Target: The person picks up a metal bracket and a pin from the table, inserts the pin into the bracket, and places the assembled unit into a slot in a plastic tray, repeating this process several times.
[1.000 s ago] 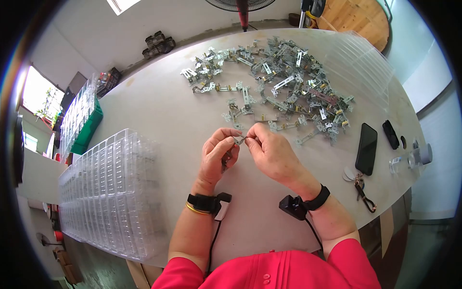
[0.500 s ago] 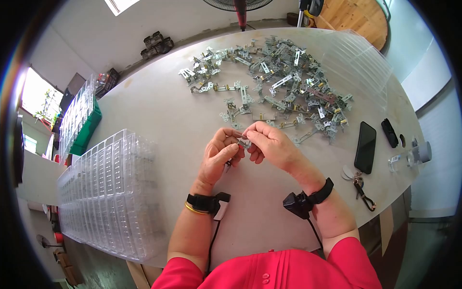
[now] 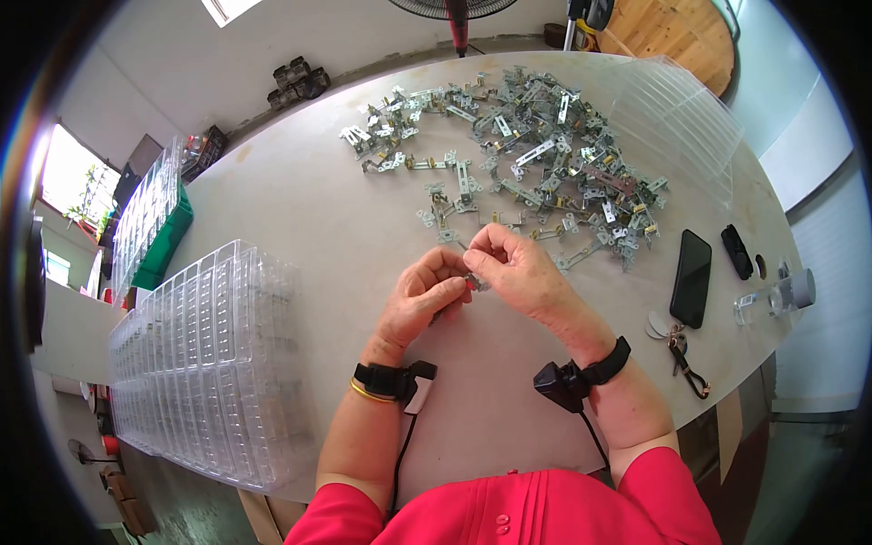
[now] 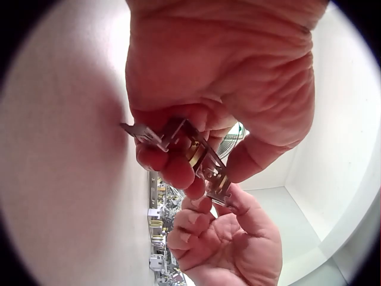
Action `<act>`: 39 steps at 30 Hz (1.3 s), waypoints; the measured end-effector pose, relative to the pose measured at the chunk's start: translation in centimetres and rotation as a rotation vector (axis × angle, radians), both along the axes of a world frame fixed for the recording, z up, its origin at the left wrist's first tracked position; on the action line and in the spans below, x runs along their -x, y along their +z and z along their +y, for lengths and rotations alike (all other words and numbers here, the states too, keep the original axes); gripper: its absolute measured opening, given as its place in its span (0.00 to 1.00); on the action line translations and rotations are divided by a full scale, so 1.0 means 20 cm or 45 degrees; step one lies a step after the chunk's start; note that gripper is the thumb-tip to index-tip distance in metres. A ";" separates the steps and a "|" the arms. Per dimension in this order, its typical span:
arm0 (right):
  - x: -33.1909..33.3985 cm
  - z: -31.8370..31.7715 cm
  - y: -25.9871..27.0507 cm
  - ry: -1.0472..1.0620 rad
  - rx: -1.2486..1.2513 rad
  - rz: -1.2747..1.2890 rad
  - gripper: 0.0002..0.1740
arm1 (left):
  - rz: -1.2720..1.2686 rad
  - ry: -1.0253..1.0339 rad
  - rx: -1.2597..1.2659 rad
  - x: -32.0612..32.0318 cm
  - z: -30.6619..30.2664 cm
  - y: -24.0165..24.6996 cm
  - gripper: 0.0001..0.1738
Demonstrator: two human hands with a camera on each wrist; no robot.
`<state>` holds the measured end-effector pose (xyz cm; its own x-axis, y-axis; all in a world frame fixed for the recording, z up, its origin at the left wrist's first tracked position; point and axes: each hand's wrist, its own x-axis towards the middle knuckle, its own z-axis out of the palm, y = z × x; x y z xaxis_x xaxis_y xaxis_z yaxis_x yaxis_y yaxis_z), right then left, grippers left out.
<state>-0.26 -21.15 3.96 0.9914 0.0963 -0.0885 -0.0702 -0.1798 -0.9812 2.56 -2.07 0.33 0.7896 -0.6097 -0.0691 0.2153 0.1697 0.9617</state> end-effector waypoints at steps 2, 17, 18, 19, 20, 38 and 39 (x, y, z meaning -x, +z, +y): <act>-0.01 0.00 -0.01 -0.030 0.000 -0.063 0.08 | 0.035 -0.011 0.005 0.00 0.00 -0.01 0.16; 0.01 0.02 0.03 -0.047 -0.079 -0.030 0.06 | -0.058 0.171 0.190 -0.02 -0.01 -0.05 0.17; 0.01 0.02 0.02 -0.043 -0.110 -0.034 0.05 | -0.059 0.179 0.186 -0.02 -0.01 -0.05 0.17; 0.01 0.02 0.01 -0.039 -0.140 -0.039 0.05 | -0.059 0.180 0.186 -0.01 -0.01 -0.05 0.17; 0.01 0.02 0.01 -0.038 -0.140 -0.039 0.05 | -0.080 0.188 0.187 -0.01 -0.02 -0.04 0.18; -0.02 -0.01 -0.01 -0.152 -0.270 -0.175 0.05 | -0.138 0.086 -0.050 -0.01 0.01 -0.04 0.20; -0.03 -0.01 -0.04 -0.232 -0.055 -0.381 0.05 | -0.187 0.146 -0.048 -0.01 0.00 -0.05 0.20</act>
